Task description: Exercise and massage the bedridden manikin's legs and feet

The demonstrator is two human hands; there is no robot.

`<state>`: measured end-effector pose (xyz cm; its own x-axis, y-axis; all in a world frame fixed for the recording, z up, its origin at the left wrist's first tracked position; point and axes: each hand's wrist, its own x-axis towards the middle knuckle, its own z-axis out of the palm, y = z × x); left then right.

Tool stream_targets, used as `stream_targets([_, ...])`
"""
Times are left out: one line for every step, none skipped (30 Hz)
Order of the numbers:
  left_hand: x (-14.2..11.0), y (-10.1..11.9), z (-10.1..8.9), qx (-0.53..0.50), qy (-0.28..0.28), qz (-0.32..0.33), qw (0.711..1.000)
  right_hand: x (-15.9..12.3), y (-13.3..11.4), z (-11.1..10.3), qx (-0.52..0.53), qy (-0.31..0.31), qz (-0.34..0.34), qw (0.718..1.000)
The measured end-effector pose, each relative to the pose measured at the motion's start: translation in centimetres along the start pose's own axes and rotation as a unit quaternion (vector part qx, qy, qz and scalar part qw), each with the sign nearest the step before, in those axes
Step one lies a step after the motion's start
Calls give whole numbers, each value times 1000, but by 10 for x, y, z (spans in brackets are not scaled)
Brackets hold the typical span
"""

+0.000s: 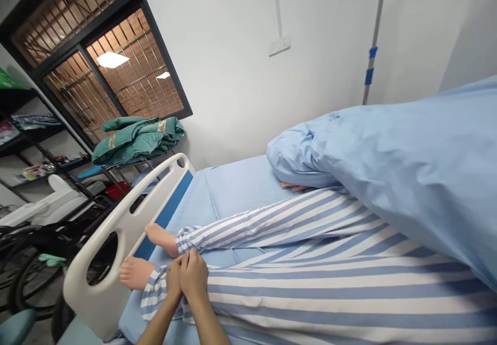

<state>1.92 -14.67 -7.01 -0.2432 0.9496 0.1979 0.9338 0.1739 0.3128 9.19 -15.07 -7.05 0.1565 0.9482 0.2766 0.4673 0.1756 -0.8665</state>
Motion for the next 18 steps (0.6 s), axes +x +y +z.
stream_targets([3, -1, -2, -80, 10, -17, 997, 0, 0, 0, 2, -2, 2, 1000])
stream_targets([5, -2, -3, -162, 27, -31, 986, 1, 1, 1, 4, -7, 1, 1000])
stream_targets([7, -4, -1, -232, 48, -40, 971, 1, 2, 2, 5, -13, -3, 1000])
stream_targets([7, -7, 1, -278, 60, -42, 958, 1, 3, 4, 6, -19, -9, 1000])
stream_targets([6, -9, 5, -302, 61, -34, 951, 1, 5, 6, 8, -21, -13, 1000])
stream_targets([4, -12, 10, -304, 55, -21, 951, 2, 7, 8, 12, -20, -13, 1000])
stream_targets([2, -13, 15, -288, 48, -8, 957, 2, 8, 10, 18, -17, -11, 1000])
stream_targets([-1, -14, 19, -258, 42, 1, 965, 3, 10, 11, 26, -14, -7, 1000])
stream_targets([-3, -15, 23, -223, 41, 1, 974, 4, 10, 12, 32, -14, -2, 999])
stream_targets([-5, -14, 25, -191, 41, -6, 981, 4, 11, 11, 34, -18, 1, 999])
stream_targets([-7, -14, 26, -166, 41, -16, 985, 5, 10, 9, 29, -29, -1, 999])
stream_targets([-9, -13, 26, -147, 38, -24, 988, 6, 9, 5, 16, -44, -9, 999])
stream_targets([-10, -12, 26, -132, 34, -27, 990, 7, 7, 0, -2, -60, -22, 998])
stream_targets([-12, -11, 26, -119, 32, -25, 992, 7, 6, -5, -25, -74, -36, 996])
stream_targets([-14, -10, 26, -107, 31, -21, 994, 7, 6, -10, -46, -84, -50, 994])
stream_targets([-15, -10, 26, -98, 34, -18, 994, 7, 6, -15, -62, -89, -59, 992])
stream_targets([-17, -8, 25, -92, 40, -18, 995, 7, 7, -18, -70, -90, -62, 992])
stream_targets([-17, -7, 25, -92, 47, -22, 994, 7, 10, -21, -71, -93, -60, 991])
